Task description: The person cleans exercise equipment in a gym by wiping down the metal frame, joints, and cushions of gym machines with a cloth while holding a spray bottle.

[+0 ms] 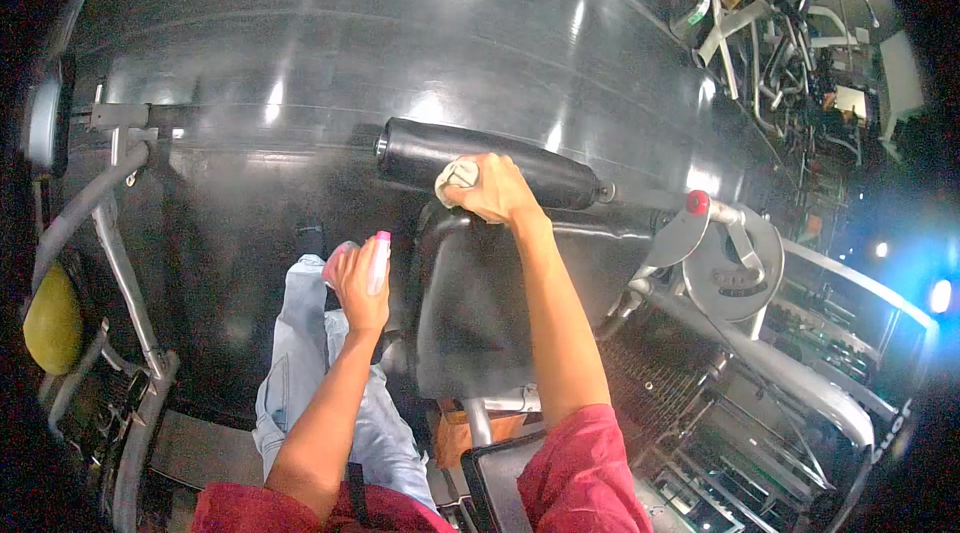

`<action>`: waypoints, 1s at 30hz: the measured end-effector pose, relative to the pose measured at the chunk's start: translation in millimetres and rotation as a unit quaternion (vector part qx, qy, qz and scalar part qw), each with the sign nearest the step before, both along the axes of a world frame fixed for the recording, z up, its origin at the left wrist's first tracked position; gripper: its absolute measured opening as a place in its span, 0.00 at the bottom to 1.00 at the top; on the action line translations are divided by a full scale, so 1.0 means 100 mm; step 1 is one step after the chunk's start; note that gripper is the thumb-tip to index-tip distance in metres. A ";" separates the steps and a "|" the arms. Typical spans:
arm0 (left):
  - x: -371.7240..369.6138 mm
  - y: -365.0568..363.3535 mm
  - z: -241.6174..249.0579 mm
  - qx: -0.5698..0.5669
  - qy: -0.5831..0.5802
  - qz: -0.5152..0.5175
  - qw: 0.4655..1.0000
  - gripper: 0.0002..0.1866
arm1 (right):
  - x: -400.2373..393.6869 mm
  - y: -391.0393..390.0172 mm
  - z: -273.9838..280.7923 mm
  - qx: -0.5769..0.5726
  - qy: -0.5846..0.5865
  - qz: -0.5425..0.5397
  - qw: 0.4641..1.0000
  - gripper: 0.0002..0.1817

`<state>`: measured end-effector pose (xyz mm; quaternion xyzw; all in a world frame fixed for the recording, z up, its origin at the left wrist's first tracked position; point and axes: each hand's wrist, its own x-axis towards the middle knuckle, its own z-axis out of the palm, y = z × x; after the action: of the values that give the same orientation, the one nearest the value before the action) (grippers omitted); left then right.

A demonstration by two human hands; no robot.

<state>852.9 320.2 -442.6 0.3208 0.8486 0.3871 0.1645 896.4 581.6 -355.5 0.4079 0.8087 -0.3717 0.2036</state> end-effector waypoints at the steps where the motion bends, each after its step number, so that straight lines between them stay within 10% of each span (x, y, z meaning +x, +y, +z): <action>1: 0.00 0.00 0.02 0.000 0.000 0.000 1.000 0.27 | 0.04 -0.04 0.04 -0.020 0.040 -0.012 0.999 0.18; 7: -0.02 0.02 0.06 -0.021 -0.025 -0.001 0.999 0.18 | 0.02 -0.14 0.12 0.042 0.111 0.042 0.992 0.16; 17: -0.01 0.03 0.02 0.011 -0.007 0.015 1.000 0.18 | -0.63 -0.31 -0.26 0.083 -0.168 0.209 0.960 0.25; 23: -0.01 0.03 0.03 0.016 -0.018 0.027 0.999 0.18 | -0.50 -0.57 -0.25 0.215 -0.078 0.326 0.917 0.16; 30: 0.00 0.03 0.02 0.034 0.000 0.050 0.998 0.22 | -0.15 -0.61 0.42 0.080 -0.004 0.413 0.907 0.13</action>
<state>852.7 323.6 -440.5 0.2835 0.8500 0.4232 0.1344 881.9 520.8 -313.9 0.0538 0.9311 -0.1870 0.3086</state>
